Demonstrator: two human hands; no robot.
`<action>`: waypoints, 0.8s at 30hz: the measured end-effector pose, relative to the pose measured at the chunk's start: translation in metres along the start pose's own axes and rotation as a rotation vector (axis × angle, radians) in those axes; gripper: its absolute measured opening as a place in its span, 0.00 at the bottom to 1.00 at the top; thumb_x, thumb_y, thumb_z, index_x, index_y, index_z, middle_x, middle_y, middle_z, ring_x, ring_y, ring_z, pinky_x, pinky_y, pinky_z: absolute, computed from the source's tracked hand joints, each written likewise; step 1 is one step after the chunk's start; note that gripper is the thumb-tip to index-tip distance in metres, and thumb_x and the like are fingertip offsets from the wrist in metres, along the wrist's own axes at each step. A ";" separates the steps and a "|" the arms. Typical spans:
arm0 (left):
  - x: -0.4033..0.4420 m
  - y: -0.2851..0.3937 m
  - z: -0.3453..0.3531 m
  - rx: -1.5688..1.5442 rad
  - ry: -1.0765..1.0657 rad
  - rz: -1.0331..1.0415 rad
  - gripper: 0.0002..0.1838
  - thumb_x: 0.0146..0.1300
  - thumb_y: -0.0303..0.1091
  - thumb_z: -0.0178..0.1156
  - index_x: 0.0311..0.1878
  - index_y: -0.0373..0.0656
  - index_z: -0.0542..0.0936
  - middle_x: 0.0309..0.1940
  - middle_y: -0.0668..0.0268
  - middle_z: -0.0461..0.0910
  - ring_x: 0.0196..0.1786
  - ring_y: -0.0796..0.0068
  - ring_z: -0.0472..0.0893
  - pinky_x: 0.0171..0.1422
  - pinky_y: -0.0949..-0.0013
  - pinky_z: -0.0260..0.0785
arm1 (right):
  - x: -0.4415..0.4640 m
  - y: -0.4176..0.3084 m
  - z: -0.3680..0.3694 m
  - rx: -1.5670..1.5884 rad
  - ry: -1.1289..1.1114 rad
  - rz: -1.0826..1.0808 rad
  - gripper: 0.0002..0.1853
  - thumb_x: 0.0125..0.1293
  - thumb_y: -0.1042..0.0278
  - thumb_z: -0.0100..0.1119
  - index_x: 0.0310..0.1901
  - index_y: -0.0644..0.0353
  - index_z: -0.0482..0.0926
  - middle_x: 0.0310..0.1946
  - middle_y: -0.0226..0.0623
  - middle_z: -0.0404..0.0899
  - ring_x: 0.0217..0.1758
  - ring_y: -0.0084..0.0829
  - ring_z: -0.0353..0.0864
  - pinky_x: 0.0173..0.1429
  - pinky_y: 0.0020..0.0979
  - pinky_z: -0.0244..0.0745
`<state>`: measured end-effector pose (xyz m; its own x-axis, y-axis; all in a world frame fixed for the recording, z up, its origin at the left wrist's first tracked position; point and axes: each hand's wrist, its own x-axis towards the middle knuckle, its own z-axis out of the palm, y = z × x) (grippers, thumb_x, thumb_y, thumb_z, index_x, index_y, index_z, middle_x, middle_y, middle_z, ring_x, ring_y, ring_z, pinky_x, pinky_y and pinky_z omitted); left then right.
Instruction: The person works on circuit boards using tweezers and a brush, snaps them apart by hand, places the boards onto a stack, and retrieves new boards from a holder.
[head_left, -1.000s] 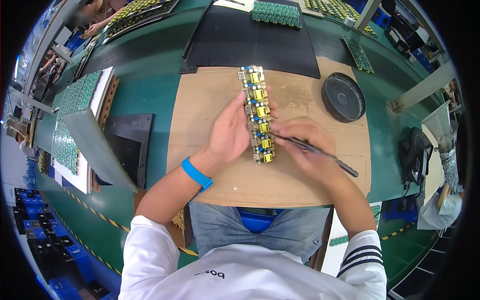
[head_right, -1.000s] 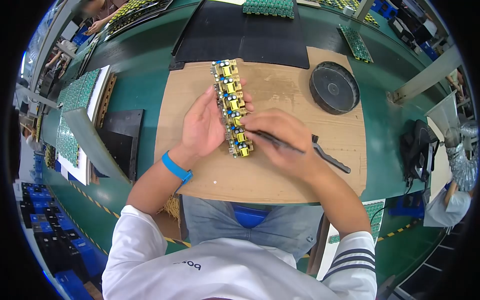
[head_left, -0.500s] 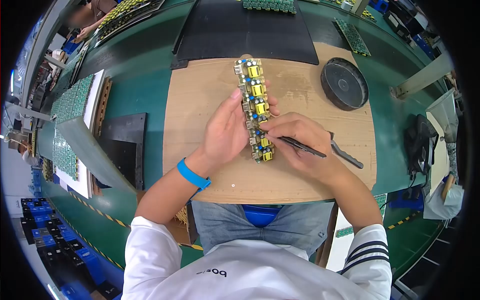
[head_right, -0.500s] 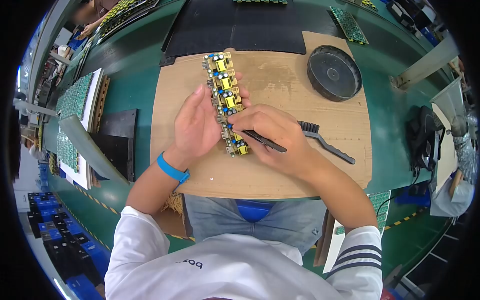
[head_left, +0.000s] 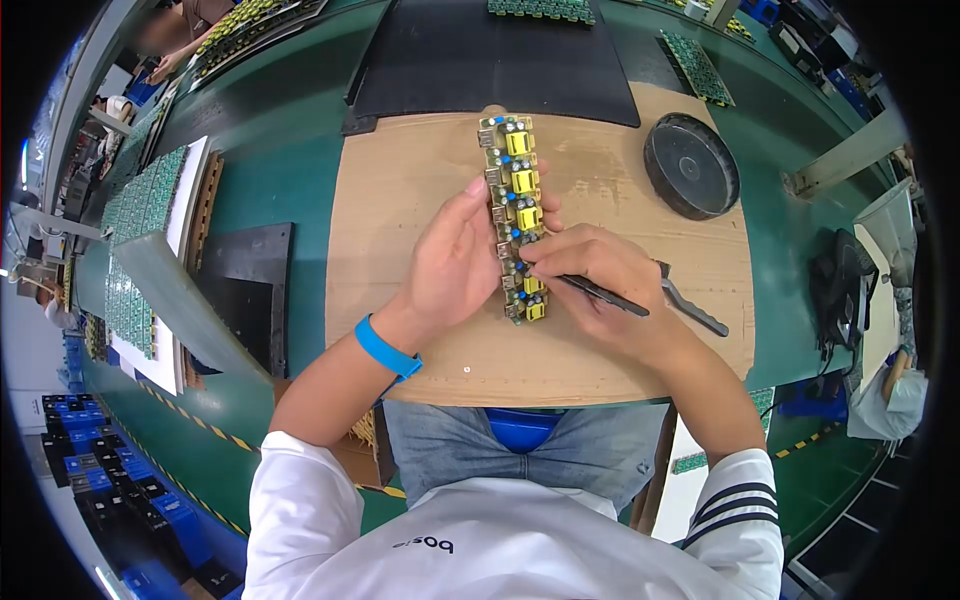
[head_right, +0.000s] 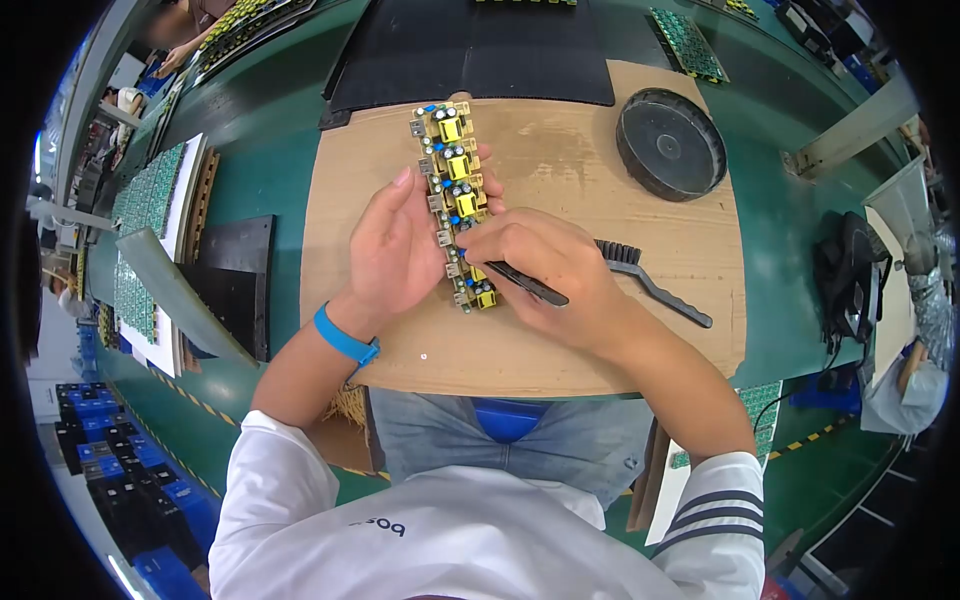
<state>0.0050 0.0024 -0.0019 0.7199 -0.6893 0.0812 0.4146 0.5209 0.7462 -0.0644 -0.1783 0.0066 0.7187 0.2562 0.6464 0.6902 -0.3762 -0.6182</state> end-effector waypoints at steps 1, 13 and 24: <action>0.001 0.000 -0.001 -0.006 -0.001 -0.009 0.33 0.81 0.51 0.35 0.76 0.34 0.61 0.58 0.54 0.77 0.61 0.62 0.78 0.69 0.58 0.70 | 0.000 0.000 0.000 0.001 0.005 0.000 0.13 0.55 0.88 0.70 0.40 0.63 0.82 0.44 0.43 0.88 0.47 0.40 0.89 0.54 0.36 0.84; 0.002 0.002 -0.002 -0.018 0.009 -0.051 0.31 0.82 0.48 0.35 0.77 0.35 0.60 0.59 0.54 0.77 0.62 0.63 0.78 0.69 0.59 0.71 | -0.001 0.001 0.001 0.077 0.065 0.083 0.12 0.54 0.88 0.69 0.39 0.65 0.83 0.43 0.43 0.88 0.45 0.40 0.89 0.49 0.34 0.85; 0.002 -0.001 0.001 0.000 0.026 -0.051 0.26 0.81 0.44 0.48 0.74 0.39 0.66 0.56 0.60 0.78 0.58 0.70 0.78 0.64 0.64 0.74 | -0.003 0.004 0.000 0.155 0.078 0.138 0.10 0.57 0.89 0.68 0.40 0.67 0.83 0.43 0.46 0.88 0.46 0.38 0.90 0.52 0.34 0.86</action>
<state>0.0060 -0.0001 -0.0020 0.7121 -0.7016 0.0263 0.4507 0.4855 0.7492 -0.0641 -0.1802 0.0022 0.8027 0.1402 0.5797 0.5948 -0.2601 -0.7606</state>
